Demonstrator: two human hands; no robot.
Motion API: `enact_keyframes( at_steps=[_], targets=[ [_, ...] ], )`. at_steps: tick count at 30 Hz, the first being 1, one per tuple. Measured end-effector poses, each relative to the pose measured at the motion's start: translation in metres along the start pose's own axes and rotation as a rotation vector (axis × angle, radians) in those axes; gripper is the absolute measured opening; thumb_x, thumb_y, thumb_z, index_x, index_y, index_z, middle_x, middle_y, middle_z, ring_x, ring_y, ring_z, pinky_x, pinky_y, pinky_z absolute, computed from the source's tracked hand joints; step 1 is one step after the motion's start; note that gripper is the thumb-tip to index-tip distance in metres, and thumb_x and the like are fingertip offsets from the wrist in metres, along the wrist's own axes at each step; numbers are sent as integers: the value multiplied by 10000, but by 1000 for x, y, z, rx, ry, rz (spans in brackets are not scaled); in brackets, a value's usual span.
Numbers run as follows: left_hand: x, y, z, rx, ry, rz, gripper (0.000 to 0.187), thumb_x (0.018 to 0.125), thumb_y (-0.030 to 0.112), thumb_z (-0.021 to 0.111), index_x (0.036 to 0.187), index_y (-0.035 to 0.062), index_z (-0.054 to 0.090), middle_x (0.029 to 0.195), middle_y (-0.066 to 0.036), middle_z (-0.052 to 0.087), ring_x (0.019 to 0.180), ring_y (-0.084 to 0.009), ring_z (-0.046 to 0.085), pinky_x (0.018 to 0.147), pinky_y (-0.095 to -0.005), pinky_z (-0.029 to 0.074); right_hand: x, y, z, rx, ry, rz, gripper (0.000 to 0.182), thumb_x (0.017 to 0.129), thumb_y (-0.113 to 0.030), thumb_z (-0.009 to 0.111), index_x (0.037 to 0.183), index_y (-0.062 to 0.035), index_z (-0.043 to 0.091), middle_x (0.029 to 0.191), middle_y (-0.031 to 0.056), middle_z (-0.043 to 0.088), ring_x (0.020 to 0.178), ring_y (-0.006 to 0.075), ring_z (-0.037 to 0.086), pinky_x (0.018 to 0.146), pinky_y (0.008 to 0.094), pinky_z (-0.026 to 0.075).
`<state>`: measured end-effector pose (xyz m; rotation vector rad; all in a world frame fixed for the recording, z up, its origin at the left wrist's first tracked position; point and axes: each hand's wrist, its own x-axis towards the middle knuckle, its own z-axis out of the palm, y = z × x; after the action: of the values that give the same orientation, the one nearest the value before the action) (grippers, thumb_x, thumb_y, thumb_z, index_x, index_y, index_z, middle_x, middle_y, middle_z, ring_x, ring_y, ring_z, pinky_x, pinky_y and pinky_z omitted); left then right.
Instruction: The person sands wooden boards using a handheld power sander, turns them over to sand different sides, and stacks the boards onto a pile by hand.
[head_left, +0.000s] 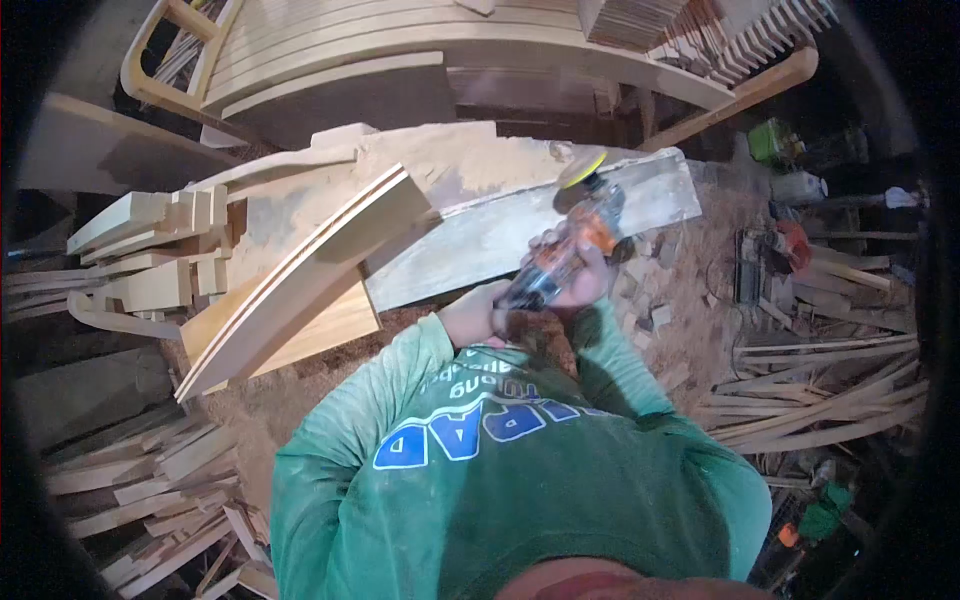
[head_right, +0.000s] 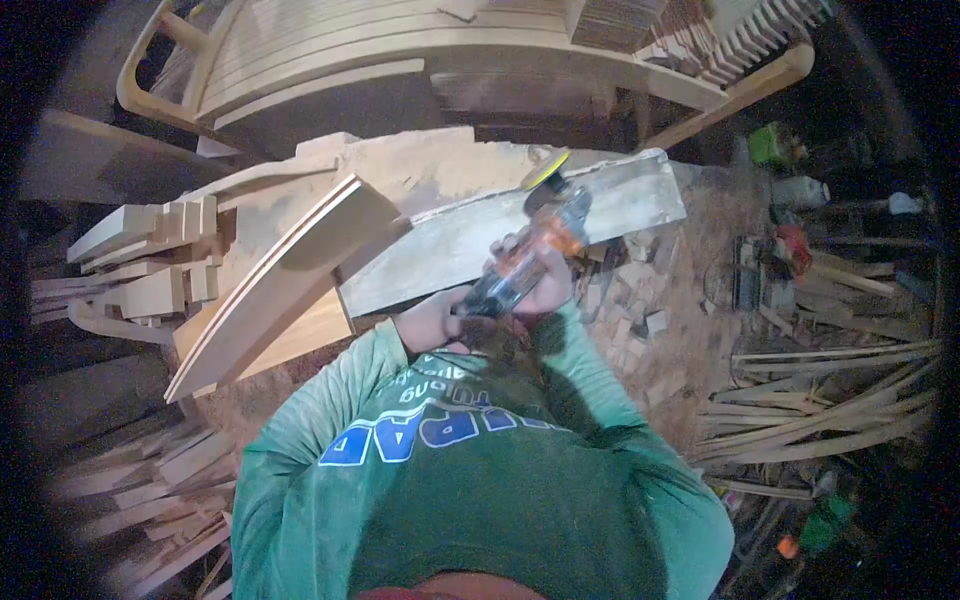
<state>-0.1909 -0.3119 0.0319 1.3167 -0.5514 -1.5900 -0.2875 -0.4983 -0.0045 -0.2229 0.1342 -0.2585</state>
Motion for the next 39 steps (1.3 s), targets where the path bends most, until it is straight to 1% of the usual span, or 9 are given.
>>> enact_keyframes(
  at_steps=[3,4,8,21,22,27,29,36,39],
  targets=[
    [3,-18,4,451,316,381,542,844,299,777,1266,21,579,892,-135,705,858,-281,705,769,-414,553,2,4,-23,-111,90,95,319,940,-274,678,1164,-65,586,1089,138,643,1101,287,620,990,489,515],
    [-8,13,3,611,337,-16,641,803,336,796,1303,11,560,1033,-184,712,949,-327,705,864,-453,534,4,3,-30,-83,193,182,302,953,-226,671,1168,-34,580,1121,162,657,1108,304,632,992,500,521],
    [-12,34,-3,994,460,-146,697,833,302,740,1401,20,451,1108,-276,677,1034,-443,667,880,-525,528,11,24,-34,-134,398,179,317,959,-194,682,1182,7,578,1163,179,677,1092,318,667,973,523,534],
    [-43,8,-39,1016,613,344,570,875,315,731,1337,26,562,1231,-238,620,1143,-429,604,1024,-483,467,33,29,11,-1089,819,314,698,911,-615,631,1215,12,578,781,180,692,590,302,707,489,375,598],
    [-65,23,-35,1093,626,343,531,895,321,736,1297,4,596,1212,-215,653,1089,-338,649,949,-446,524,34,30,7,-1085,830,320,701,910,-623,626,1186,20,595,779,184,697,587,297,709,475,374,593],
    [-163,8,-45,-383,493,127,626,971,495,650,1382,38,526,1229,-208,668,919,-184,697,791,-310,602,32,47,6,-1132,867,217,820,891,-652,632,1088,144,600,788,238,711,590,294,719,496,371,608],
    [-212,-2,-58,-843,519,225,687,955,564,647,1339,5,542,1206,-251,670,891,-241,729,740,-325,620,30,51,6,-1109,919,412,882,873,-666,656,1071,190,577,815,273,713,615,298,728,533,376,633],
    [-305,0,-105,-1252,879,317,1036,877,683,660,1431,-107,284,1343,-372,539,999,-365,714,784,-404,661,37,73,22,-1145,943,344,823,869,-572,715,1133,194,569,961,308,696,679,352,739,533,412,641],
    [-313,-20,-128,-1238,665,354,966,902,570,692,1472,-102,295,1413,-364,481,1154,-420,648,934,-442,618,50,83,27,-1157,971,214,737,878,-530,717,1129,151,591,1005,300,685,698,371,737,552,426,654]
  ],
)
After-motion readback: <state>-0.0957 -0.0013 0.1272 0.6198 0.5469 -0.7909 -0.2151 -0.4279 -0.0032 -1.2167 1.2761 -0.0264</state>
